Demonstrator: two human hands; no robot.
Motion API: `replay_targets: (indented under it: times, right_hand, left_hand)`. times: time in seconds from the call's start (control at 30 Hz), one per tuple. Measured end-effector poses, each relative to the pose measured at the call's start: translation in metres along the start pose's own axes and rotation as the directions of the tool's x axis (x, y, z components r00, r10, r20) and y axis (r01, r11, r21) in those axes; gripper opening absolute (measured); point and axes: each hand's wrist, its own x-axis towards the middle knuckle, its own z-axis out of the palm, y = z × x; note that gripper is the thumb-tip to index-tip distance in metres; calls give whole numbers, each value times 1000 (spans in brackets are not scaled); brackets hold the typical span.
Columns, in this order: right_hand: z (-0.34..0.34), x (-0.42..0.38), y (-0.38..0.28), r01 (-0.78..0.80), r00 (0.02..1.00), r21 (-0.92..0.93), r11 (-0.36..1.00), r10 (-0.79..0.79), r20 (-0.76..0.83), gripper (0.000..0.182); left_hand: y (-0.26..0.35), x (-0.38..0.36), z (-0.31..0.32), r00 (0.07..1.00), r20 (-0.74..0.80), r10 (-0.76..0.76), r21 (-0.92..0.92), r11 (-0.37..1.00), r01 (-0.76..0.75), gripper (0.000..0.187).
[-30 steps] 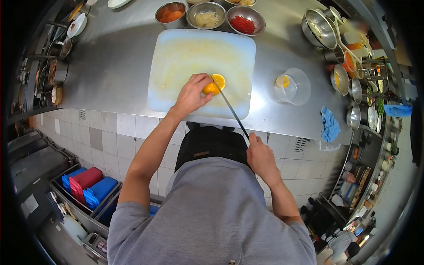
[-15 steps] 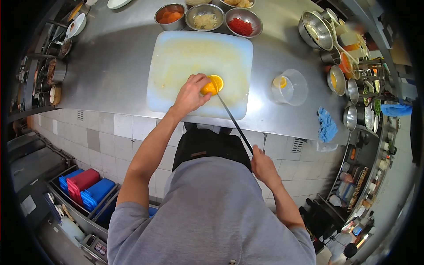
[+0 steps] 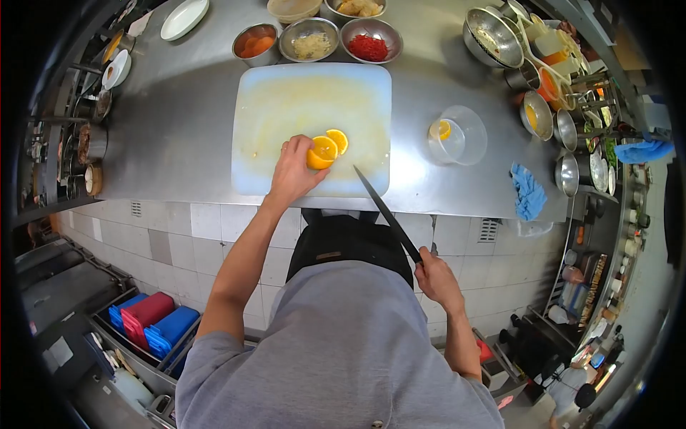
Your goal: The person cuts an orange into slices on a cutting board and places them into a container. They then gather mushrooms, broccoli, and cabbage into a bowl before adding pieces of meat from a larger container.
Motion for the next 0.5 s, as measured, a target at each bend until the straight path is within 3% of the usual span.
replay_targets:
  times: [0.17, 0.27, 0.5]
  right_hand:
    - [2, -6, 8, 2, 995, 26, 1000, 0, -97, 17]
    - [3, -7, 13, 3, 993, 42, 999, 2, -120, 17]
    - [1, -5, 15, 32, 988, 58, 998, -23, -152, 17]
  left_hand:
    - [-9, -16, 4, 997, -60, -50, -121, 992, 42, 59]
    - [1, -10, -1, 997, -53, 50, -16, 999, -51, 59]
    - [5, 2, 5, 999, 33, -7, -4, 1000, 7, 63]
